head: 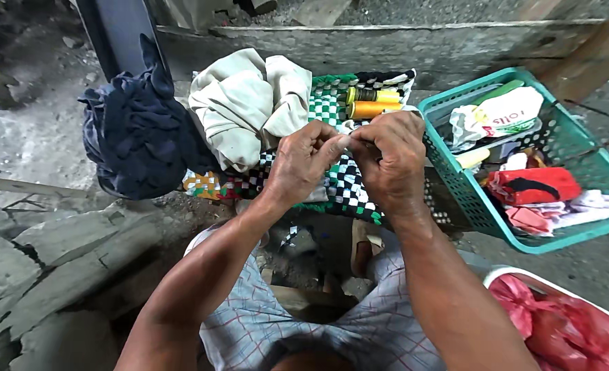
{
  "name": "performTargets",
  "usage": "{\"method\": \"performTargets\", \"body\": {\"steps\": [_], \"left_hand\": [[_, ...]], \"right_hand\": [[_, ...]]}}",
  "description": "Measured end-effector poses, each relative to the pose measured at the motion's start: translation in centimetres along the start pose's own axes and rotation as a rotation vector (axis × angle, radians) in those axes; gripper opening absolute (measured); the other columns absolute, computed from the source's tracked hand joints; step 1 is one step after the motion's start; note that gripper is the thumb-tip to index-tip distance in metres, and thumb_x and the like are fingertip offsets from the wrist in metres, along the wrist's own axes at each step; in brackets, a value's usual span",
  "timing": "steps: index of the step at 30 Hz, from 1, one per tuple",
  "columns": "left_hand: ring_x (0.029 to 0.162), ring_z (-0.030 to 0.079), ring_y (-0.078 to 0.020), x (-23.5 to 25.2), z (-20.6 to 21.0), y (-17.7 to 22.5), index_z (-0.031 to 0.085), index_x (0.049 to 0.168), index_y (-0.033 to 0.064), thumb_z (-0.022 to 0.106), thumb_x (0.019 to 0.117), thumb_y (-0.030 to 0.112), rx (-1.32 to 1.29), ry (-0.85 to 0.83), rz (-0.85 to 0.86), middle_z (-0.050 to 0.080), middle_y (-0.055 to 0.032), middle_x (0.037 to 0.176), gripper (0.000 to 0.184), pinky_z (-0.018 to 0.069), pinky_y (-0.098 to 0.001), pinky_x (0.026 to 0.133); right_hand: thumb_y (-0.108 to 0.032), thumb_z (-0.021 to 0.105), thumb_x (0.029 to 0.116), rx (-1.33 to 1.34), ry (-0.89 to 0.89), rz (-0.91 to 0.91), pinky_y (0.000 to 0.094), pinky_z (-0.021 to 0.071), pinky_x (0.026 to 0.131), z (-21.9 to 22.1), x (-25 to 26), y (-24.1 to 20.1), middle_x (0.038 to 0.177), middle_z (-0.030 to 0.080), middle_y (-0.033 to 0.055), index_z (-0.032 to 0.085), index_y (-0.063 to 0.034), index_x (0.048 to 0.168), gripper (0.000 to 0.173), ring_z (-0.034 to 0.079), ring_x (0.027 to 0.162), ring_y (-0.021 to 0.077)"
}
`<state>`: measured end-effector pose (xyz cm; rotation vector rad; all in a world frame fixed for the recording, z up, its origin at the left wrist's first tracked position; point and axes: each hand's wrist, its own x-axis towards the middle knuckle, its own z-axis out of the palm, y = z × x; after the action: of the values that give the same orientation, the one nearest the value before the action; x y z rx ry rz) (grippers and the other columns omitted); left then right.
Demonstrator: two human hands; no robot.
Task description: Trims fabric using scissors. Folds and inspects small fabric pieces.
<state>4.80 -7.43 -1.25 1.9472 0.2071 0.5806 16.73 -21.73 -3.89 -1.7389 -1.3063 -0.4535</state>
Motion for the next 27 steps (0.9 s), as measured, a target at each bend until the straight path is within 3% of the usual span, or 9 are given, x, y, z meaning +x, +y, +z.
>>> {"method": "performTargets", "body": {"steps": [6, 10, 13, 19, 22, 27], "left_hand": [[0.065, 0.065, -0.0122, 0.5, 0.1, -0.4, 0.065, 0.104, 0.0031, 0.057, 0.1048, 0.022, -0.138, -0.057, -0.156, 0.068, -0.0048, 0.082, 0.021, 0.0541, -0.0254, 0.054], [0.067, 0.065, -0.0142, 0.8, -0.5, -0.8, 0.064, 0.102, -0.0002, 0.057, 0.1041, 0.015, -0.362, -0.176, -0.264, 0.068, -0.0089, 0.083, 0.017, 0.0544, -0.0258, 0.056], [0.069, 0.066, -0.014, 0.9, -0.7, -1.1, 0.065, 0.102, 0.0004, 0.055, 0.105, 0.014, -0.381, -0.184, -0.262, 0.067, -0.0077, 0.083, 0.017, 0.0552, -0.0255, 0.056], [0.068, 0.065, -0.0143, 1.2, -1.0, -1.6, 0.063, 0.101, 0.0019, 0.053, 0.1057, 0.014, -0.451, -0.175, -0.298, 0.066, -0.0078, 0.082, 0.017, 0.0536, -0.0253, 0.056], [0.064, 0.063, -0.0127, 1.2, -0.8, -1.5, 0.062, 0.098, 0.0014, 0.052, 0.1052, 0.011, -0.35, -0.151, -0.262, 0.064, -0.0063, 0.076, 0.016, 0.0531, -0.0248, 0.055], [0.061, 0.057, -0.0097, 2.0, -1.4, -3.2, 0.065, 0.094, 0.0042, 0.055, 0.0994, 0.011, 0.184, -0.025, -0.108, 0.061, -0.0026, 0.074, 0.013, 0.0493, -0.0269, 0.057]], "right_hand": [[-0.012, 0.067, 0.0977, 0.073, -0.047, -0.001, 0.0511, 0.044, 0.101, 0.1, 0.3, -0.3, 0.098, 0.067, 0.0107, 0.075, -0.0062, 0.106, 0.014, 0.061, 0.109, 0.0299], [-0.011, 0.062, 0.0999, 0.165, -0.095, 0.02, 0.0515, 0.044, 0.103, -0.2, 0.4, 0.0, 0.108, 0.066, 0.0118, 0.073, -0.005, 0.107, 0.014, 0.06, 0.115, 0.029], [-0.012, 0.061, 0.1015, 0.188, -0.12, 0.037, 0.0504, 0.0439, 0.106, -0.4, 0.4, 0.2, 0.115, 0.067, 0.0118, 0.071, -0.0045, 0.107, 0.014, 0.06, 0.12, 0.0275], [-0.014, 0.061, 0.1016, 0.194, -0.159, 0.036, 0.0521, 0.0431, 0.105, -0.3, 0.4, 0.1, 0.109, 0.069, 0.0096, 0.071, -0.0053, 0.104, 0.013, 0.063, 0.114, 0.0261], [-0.014, 0.06, 0.102, 0.167, -0.175, 0.026, 0.0525, 0.0438, 0.103, 0.2, 0.2, -0.1, 0.103, 0.069, 0.01, 0.071, -0.0041, 0.103, 0.014, 0.064, 0.109, 0.0266], [-0.015, 0.056, 0.1031, 0.127, -0.268, -0.055, 0.0529, 0.044, 0.101, 0.4, 0.0, -0.1, 0.096, 0.067, 0.0105, 0.07, -0.004, 0.099, 0.018, 0.064, 0.099, 0.0279]]}}
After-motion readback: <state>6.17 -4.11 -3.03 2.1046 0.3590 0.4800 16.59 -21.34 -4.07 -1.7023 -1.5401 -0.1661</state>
